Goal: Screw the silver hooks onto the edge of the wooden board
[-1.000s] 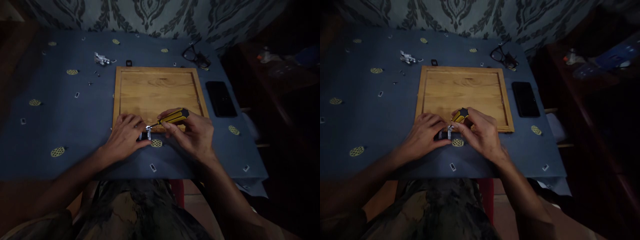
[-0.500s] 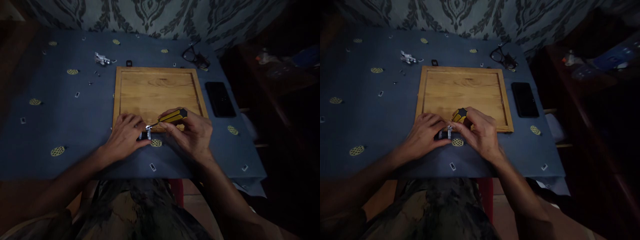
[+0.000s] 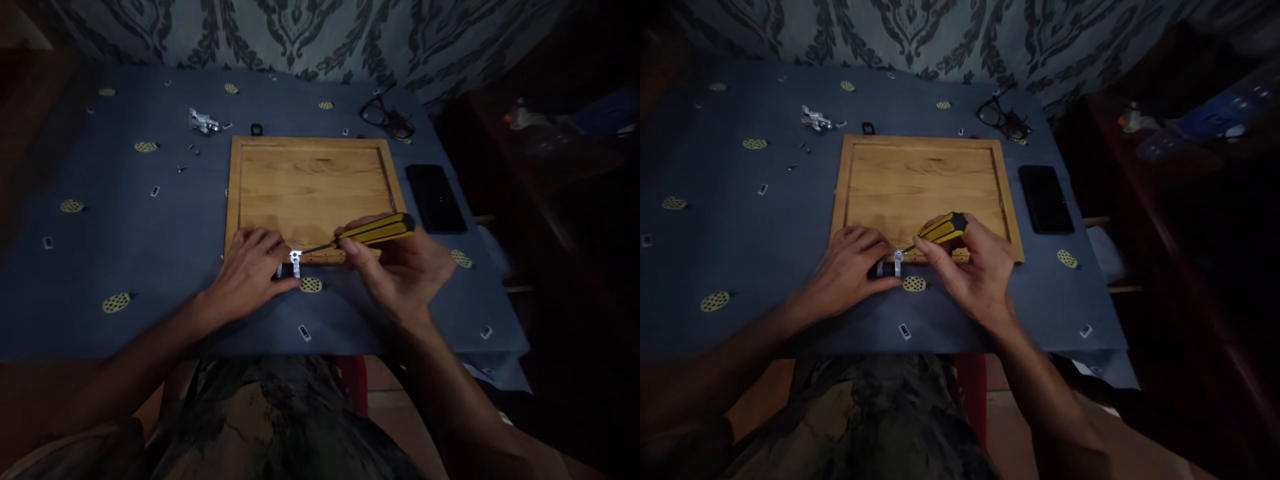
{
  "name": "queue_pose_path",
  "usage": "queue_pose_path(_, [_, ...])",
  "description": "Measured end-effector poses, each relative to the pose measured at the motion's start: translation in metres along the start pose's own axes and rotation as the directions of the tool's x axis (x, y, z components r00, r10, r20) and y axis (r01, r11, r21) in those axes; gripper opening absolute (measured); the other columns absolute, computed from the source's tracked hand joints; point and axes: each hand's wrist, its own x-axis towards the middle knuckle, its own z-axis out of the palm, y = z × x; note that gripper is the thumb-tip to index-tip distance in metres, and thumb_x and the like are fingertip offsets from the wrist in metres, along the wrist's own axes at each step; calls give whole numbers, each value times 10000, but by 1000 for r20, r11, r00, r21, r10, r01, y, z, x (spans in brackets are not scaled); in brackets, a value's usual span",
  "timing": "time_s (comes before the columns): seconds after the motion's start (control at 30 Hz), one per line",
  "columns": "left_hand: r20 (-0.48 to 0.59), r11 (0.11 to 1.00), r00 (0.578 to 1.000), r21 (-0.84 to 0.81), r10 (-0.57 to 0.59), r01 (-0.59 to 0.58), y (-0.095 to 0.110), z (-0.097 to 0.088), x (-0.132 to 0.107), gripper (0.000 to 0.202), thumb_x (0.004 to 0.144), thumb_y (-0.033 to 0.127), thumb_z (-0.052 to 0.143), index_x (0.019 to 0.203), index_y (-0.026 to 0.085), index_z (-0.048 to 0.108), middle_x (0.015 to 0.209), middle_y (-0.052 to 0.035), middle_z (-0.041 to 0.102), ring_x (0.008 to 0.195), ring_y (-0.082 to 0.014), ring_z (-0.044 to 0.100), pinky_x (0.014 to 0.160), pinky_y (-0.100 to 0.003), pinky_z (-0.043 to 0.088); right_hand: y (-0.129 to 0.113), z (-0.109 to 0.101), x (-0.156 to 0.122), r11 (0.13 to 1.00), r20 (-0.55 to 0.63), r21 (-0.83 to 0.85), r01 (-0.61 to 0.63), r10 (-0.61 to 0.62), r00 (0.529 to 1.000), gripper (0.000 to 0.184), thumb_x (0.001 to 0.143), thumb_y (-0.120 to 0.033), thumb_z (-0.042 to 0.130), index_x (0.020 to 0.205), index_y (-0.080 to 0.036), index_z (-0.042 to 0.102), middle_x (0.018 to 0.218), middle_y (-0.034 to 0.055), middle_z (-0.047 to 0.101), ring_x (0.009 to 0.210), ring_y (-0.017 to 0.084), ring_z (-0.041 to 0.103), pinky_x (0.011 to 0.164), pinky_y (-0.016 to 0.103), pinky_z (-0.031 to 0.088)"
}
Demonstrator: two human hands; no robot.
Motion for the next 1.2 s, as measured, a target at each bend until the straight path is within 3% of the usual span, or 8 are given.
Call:
queue_pose_path(0.13, [-3,1000,1000,3,-5,5,1,0,0,352,908,463,793,1079,169,703,1098,-85,712,1089,-307,622,970,-472,444,-7,8,7,992,-44,-88,93,-97,994,102,929,-308,767,899,-224,718,826,-1,769,608,136,673,581,287,562])
queue_pose_path(0.8, [20,1000,1000,9,-6,6,1,0,1,380,897,470,805,1087,160,698,1111,-89,713,1104,-316,626,981,-485,446,-11,9,11,962,42,-199,187,-183,982,111,963,-262,712,872,-208,680,737,0,709,584,139,648,558,283,506])
queue_pose_path(0.97, [15,1000,1000,13,-8,8,1,0,0,366,908,478,790,1076,165,700,1115,-88,711,1108,-312,623,995,-487,444,-7,11,13,973,7,-187,138,-139,990,177,959,-291,722,817,-199,670,728,6,698,597,142,648,570,286,500])
queue_pose_path(1.2, [-6,1000,1000,-6,-16,16,1,1,1,376,898,472,802,1096,165,712,1092,-90,711,1091,-315,629,986,-488,454,3,20,12,1000,-96,-17,-3,2,995,137,950,-343,731,905,-215,716,689,-36,655,530,109,592,517,260,491])
